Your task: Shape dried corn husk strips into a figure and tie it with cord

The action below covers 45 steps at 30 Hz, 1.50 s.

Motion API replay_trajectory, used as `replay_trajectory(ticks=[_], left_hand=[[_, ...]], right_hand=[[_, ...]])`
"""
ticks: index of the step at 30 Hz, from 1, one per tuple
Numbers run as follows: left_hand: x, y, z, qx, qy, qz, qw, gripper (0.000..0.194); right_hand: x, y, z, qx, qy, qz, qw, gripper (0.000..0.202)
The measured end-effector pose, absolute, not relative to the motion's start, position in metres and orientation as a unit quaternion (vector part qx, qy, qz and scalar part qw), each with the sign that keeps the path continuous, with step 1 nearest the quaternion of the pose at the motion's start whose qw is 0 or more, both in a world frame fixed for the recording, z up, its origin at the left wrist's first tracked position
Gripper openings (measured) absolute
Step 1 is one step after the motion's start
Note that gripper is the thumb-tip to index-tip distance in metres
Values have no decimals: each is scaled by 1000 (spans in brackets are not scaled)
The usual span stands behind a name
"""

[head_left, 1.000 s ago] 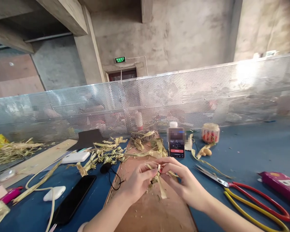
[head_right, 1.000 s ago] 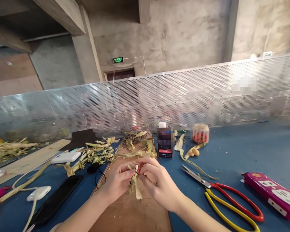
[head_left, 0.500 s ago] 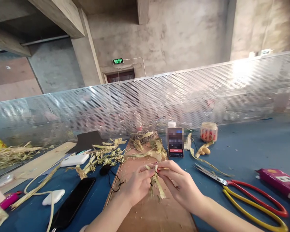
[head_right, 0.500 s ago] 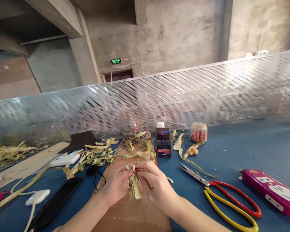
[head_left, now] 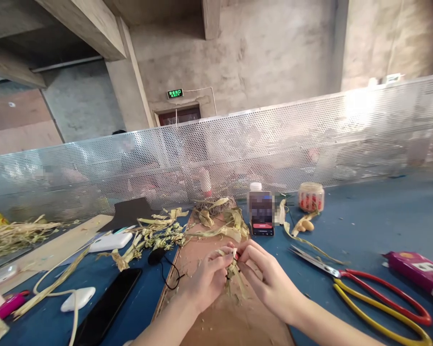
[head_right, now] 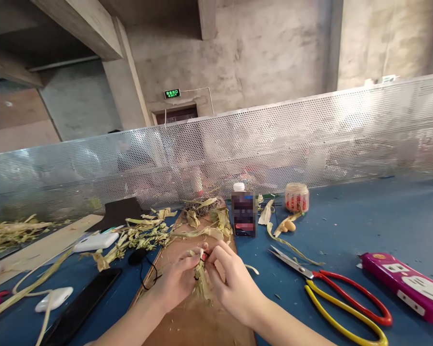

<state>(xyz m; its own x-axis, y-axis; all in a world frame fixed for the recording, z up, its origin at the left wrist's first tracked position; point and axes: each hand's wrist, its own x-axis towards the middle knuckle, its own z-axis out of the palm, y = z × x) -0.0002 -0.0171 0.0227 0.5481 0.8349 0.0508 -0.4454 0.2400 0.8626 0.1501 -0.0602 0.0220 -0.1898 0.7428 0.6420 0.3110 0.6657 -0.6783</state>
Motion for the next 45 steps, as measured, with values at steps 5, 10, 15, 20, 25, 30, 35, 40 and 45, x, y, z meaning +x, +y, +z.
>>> replay_trajectory(ticks=[5,10,15,20,25,30,35,40,45], left_hand=[[1,-17,20,446,203,391,779,6],[0,-17,19,436,204,383,788,8],[3,-18,23,433,233,399,774,12],[8,-21,24,423,276,439,743,14],[12,-22,21,412,280,469,730,15],[12,-22,20,398,267,461,747,16],[11,-22,20,406,271,449,749,11],[9,-24,18,387,265,450,760,10],[8,-24,18,373,262,458,763,9]], right_hand=[[146,-63,20,-385,-716,269,517,19],[152,-61,21,-392,-734,260,489,20],[158,-59,19,-413,-758,199,464,20],[157,-58,18,-409,-786,139,443,17],[155,-59,19,-393,-800,122,438,17],[155,-58,18,-394,-809,119,418,15],[156,-57,19,-393,-799,152,429,17],[157,-55,19,-412,-765,207,451,19],[157,-54,21,-413,-759,226,449,19]])
